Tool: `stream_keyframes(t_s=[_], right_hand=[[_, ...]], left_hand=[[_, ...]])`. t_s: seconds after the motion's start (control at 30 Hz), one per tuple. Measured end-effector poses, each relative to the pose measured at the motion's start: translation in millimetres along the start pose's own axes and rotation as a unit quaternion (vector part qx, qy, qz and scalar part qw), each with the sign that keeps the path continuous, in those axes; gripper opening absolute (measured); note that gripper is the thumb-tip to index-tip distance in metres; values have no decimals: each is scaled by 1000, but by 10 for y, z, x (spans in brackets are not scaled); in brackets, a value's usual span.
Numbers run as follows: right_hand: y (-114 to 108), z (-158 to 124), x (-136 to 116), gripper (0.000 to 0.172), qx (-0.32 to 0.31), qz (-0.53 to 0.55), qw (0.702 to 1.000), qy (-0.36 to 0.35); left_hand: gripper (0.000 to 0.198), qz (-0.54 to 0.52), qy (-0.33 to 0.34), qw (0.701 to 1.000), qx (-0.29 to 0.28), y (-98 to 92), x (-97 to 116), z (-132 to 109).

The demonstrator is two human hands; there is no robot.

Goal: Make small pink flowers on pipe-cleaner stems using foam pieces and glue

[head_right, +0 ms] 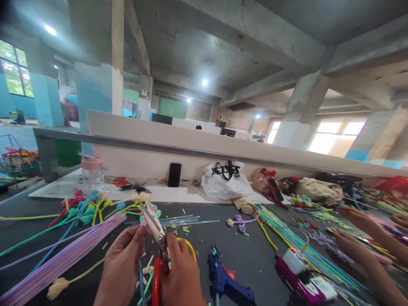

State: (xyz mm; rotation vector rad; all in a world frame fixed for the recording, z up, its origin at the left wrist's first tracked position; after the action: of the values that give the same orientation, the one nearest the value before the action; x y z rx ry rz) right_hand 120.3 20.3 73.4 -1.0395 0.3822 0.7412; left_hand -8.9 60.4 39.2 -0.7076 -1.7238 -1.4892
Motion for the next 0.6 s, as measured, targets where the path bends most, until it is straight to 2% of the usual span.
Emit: stream_keyframes(t_s=[0.13, 0.23, 0.3, 0.37, 0.47, 0.6], right_hand=[[17, 67, 140, 39, 47, 176, 983, 23], [30, 150, 251, 37, 83, 345, 931, 79], [29, 211, 225, 42, 76, 423, 898, 99], [-10, 264, 129, 43, 60, 465, 879, 91], [-97, 301, -19, 51, 41, 482, 873, 52], [-121, 279, -51, 57, 35, 475, 879, 35]], left_hand=[[28, -20, 6, 1000, 3, -7, 26, 28], [27, -32, -6, 999, -22, 42, 15, 43], [24, -37, -42, 996, -69, 116, -48, 34], [22, -39, -85, 988, -121, 193, -134, 2], [23, -21, -109, 977, -183, 268, -225, -52], [23, 28, -97, 973, -208, 283, -281, -79]])
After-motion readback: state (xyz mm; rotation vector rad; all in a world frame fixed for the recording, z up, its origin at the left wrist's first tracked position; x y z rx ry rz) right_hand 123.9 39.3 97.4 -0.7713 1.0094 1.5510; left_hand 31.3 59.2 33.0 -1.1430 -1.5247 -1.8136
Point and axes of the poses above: each hand's wrist, its own z-axis towards the middle knuckle, its own y-axis out of the palm, x = y × z, the point moved 7 cm from there along z, towards the middle knuckle, and after that the axes turned 11 degrees about z, right-handed, at the moved point
